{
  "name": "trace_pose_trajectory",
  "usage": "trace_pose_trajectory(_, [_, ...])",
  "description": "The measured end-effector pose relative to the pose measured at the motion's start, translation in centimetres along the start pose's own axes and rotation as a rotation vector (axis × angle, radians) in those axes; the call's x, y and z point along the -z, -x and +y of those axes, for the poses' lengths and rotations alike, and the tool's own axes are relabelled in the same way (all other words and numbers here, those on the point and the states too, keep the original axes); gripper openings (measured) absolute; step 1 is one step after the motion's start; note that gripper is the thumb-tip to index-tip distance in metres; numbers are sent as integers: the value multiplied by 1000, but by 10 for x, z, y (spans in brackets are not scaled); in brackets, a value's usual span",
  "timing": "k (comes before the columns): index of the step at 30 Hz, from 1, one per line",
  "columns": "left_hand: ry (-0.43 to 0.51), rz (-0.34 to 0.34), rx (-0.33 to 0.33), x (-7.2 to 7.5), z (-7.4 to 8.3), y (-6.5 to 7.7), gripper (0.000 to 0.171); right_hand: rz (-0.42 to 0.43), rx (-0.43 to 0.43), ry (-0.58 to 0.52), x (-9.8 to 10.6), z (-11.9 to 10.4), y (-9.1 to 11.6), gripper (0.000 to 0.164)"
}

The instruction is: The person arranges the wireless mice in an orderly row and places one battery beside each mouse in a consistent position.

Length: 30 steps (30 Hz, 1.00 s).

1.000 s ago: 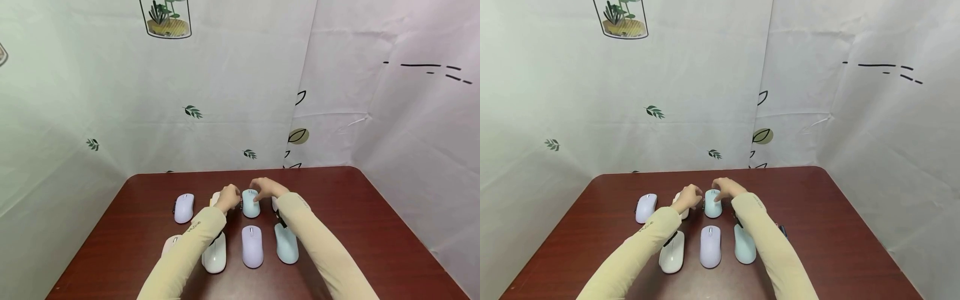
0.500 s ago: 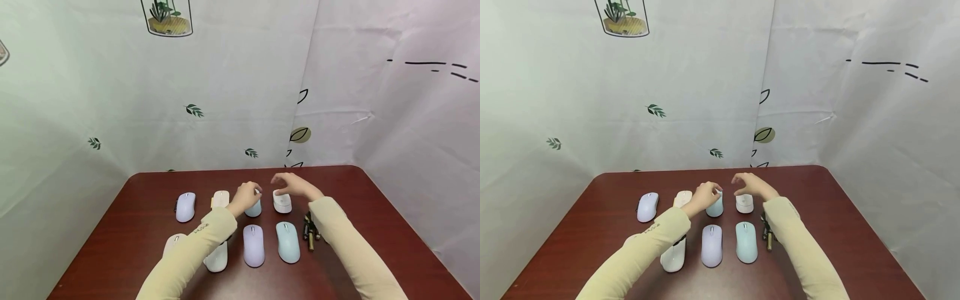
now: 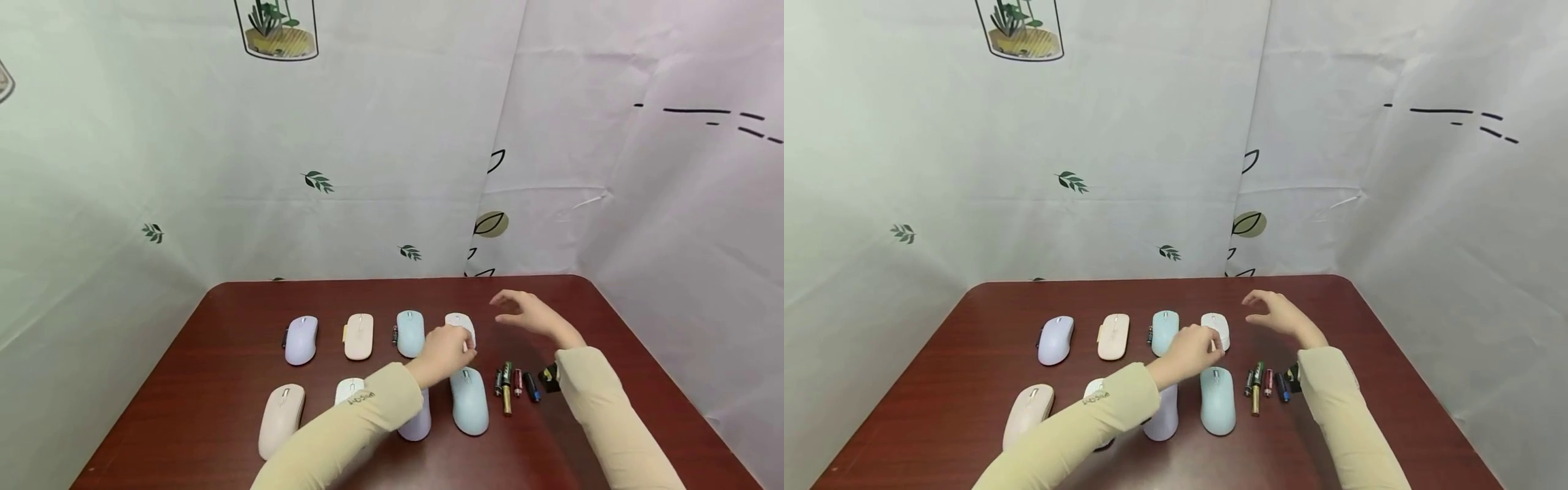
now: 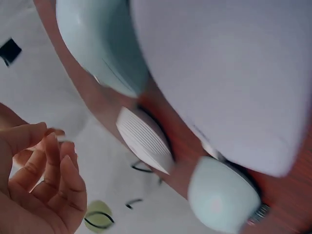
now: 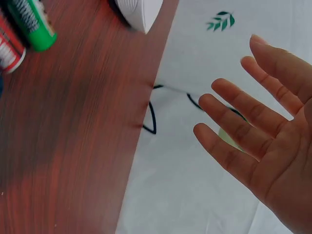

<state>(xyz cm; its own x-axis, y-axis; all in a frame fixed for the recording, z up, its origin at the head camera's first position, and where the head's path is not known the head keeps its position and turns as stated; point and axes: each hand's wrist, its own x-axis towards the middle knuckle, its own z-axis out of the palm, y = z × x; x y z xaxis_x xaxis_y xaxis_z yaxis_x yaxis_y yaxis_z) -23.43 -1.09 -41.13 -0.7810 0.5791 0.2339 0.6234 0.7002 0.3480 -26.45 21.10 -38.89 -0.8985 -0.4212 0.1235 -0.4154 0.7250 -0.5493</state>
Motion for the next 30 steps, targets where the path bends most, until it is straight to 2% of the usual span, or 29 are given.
trace_pose_trajectory(6, [-167, 20, -156, -17, 19, -6, 10, 19, -25, 2, 4, 14, 11, 27])
trace_pose_trajectory(8, [-208, 4, -193, -23, 22, -7, 9, 29, -35, 7, 4, 22, 17, 27])
trace_pose_trajectory(10, [-226, -41, -208, -29, 23, -9, 7, 38, -54, 9, 4, 32, 24, 28])
trace_pose_trajectory(14, [-244, -147, -182, -38, 24, -11, 9, 27, -96, 28, 5, 52, 36, 30])
trace_pose_trajectory(21, [-307, -187, -140, -47, 33, -11, 14, 13, -119, 66, 1, 73, 48, 29])
trace_pose_trajectory(26, [-396, -261, -76, -49, 44, -14, 19, 6, -131, 71, -3, 78, 49, 27])
trace_pose_trajectory(30, [-514, -293, -54, -53, 53, -21, 24, 5, -133, 80, -5, 79, 48, 26])
